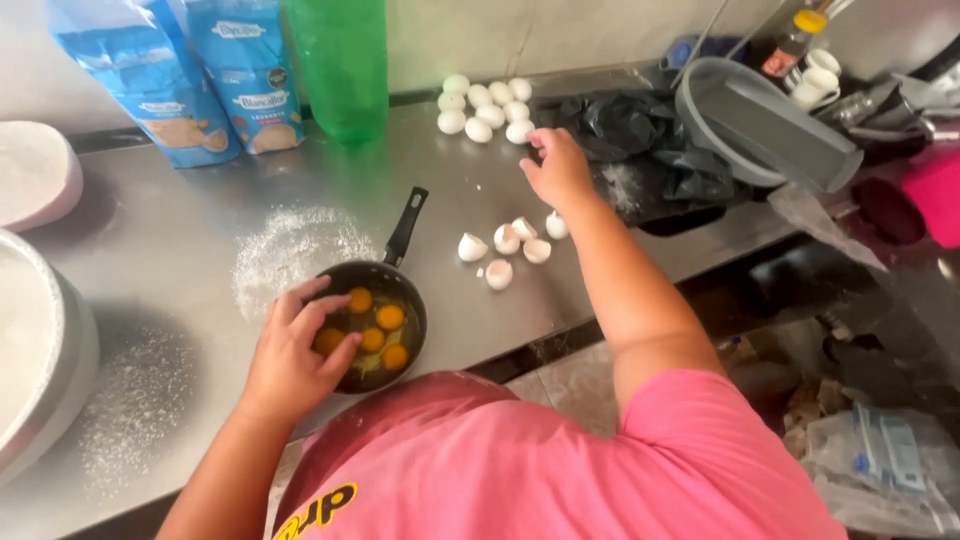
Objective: Cracking numerous eggs into a small saucepan on a kitchen counter at a fast and efficient pace.
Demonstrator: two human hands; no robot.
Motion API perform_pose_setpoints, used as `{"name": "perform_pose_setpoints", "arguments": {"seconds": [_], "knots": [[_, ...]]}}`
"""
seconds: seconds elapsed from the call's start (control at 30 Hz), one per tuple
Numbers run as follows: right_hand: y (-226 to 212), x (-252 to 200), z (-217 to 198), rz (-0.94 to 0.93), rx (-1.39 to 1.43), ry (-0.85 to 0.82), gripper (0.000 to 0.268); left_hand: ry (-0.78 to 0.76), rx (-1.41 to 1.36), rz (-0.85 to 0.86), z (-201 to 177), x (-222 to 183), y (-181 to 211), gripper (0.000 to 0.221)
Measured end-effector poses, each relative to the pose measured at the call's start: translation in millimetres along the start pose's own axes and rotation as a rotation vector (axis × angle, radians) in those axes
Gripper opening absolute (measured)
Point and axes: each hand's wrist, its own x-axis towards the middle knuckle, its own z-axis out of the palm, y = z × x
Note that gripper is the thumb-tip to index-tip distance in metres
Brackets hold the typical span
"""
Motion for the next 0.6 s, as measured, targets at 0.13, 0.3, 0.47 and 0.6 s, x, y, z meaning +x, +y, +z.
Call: {"name": "perform_pose_setpoints", "arguments": {"seconds": [0.13, 0.3, 0.47, 0.6], "knots": [[26, 65, 39, 0.017, -0.122, -0.119, 0.048, 0.001, -0.021, -0.041, -11, 5, 17, 0.051], [31, 86, 55, 0.035, -0.386, -0.233, 0.047, -0.044, 0.029, -0.026, -8, 2, 15, 0.055], [26, 77, 54, 0.034, -0.356, -0.205, 0.041, -0.054, 0.07, 0.004, -5, 3, 13, 0.056], [37, 68, 61, 0.08, -0.206, -0.185, 0.05, -0.055, 0.099, 0.032, -5, 1, 13, 0.056]]}}
